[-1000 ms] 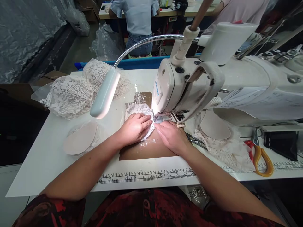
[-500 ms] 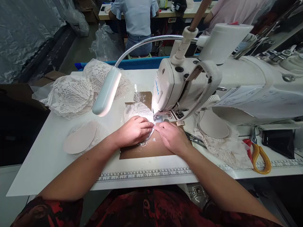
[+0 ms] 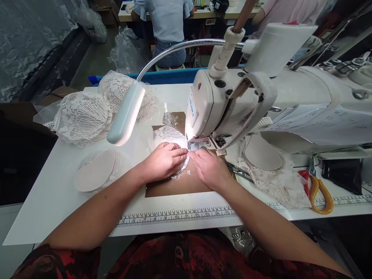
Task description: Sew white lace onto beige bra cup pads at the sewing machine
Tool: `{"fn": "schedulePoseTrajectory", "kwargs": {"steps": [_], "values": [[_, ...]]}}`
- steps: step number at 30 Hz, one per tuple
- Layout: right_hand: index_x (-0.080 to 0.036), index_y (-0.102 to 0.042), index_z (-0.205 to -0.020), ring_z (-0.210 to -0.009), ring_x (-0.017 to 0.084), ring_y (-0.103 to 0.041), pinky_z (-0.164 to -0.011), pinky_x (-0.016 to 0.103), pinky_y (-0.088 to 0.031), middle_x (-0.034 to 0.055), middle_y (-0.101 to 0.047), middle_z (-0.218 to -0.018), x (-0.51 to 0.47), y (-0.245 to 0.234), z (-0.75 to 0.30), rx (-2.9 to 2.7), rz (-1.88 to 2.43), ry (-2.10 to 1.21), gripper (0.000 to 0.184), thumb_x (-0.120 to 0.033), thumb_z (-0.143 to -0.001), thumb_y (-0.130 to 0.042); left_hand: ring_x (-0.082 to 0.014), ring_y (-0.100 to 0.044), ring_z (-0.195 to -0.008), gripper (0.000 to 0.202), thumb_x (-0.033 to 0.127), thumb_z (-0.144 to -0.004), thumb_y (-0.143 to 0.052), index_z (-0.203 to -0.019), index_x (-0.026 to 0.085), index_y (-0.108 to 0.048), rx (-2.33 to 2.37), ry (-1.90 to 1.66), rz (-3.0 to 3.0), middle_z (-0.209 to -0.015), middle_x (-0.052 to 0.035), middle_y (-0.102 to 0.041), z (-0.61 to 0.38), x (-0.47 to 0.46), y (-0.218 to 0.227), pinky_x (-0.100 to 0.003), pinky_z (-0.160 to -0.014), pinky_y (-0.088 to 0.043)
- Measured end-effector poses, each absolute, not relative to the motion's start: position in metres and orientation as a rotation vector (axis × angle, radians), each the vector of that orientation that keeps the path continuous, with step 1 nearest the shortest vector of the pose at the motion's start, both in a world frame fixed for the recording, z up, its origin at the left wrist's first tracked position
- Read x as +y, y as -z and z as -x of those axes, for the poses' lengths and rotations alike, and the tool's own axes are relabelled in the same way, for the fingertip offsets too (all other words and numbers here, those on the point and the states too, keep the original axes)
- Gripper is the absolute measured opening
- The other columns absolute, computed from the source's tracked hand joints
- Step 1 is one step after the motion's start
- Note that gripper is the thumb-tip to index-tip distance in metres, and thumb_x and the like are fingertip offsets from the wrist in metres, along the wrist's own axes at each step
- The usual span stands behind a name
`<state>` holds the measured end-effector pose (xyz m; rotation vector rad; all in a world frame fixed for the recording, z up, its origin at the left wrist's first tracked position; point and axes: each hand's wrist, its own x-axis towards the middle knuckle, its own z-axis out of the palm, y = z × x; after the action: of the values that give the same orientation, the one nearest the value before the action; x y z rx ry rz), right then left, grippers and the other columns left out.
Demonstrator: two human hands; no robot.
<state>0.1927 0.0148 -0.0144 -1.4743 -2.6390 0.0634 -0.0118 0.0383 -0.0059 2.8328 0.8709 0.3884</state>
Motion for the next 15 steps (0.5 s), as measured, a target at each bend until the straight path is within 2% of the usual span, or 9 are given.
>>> {"fn": "schedulePoseTrajectory", "kwargs": {"steps": [7, 15], "values": [[-0.017, -0.063, -0.120, -0.072, 0.019, -0.052, -0.059, 0.030, -0.032, 0.0085, -0.064, -0.091, 0.016, 0.015, -0.193, -2.595, 1.486, -0.062, 0.043, -0.011, -0.086, -0.037, -0.0236, -0.055, -0.103, 0.026, 0.027, -0.092, -0.048, -0.108, 0.016, -0.065, 0.947, -0.446, -2.773, -0.118, -0.0088, -0.064, 0.014, 0.037, 0.003, -0.040, -0.088, -0.043], [-0.016, -0.065, -0.111, -0.081, 0.019, -0.057, -0.071, 0.029, -0.040, 0.0079, -0.066, -0.095, 0.014, 0.018, -0.203, -2.458, 1.362, -0.223, 0.034, -0.014, -0.089, -0.039, -0.0192, -0.055, -0.081, 0.020, 0.024, -0.089, -0.048, -0.077, 0.015, -0.061, 1.071, -0.556, -2.619, -0.083, -0.0069, -0.063, 0.011, 0.033, 0.004, -0.033, -0.076, -0.044]]}}
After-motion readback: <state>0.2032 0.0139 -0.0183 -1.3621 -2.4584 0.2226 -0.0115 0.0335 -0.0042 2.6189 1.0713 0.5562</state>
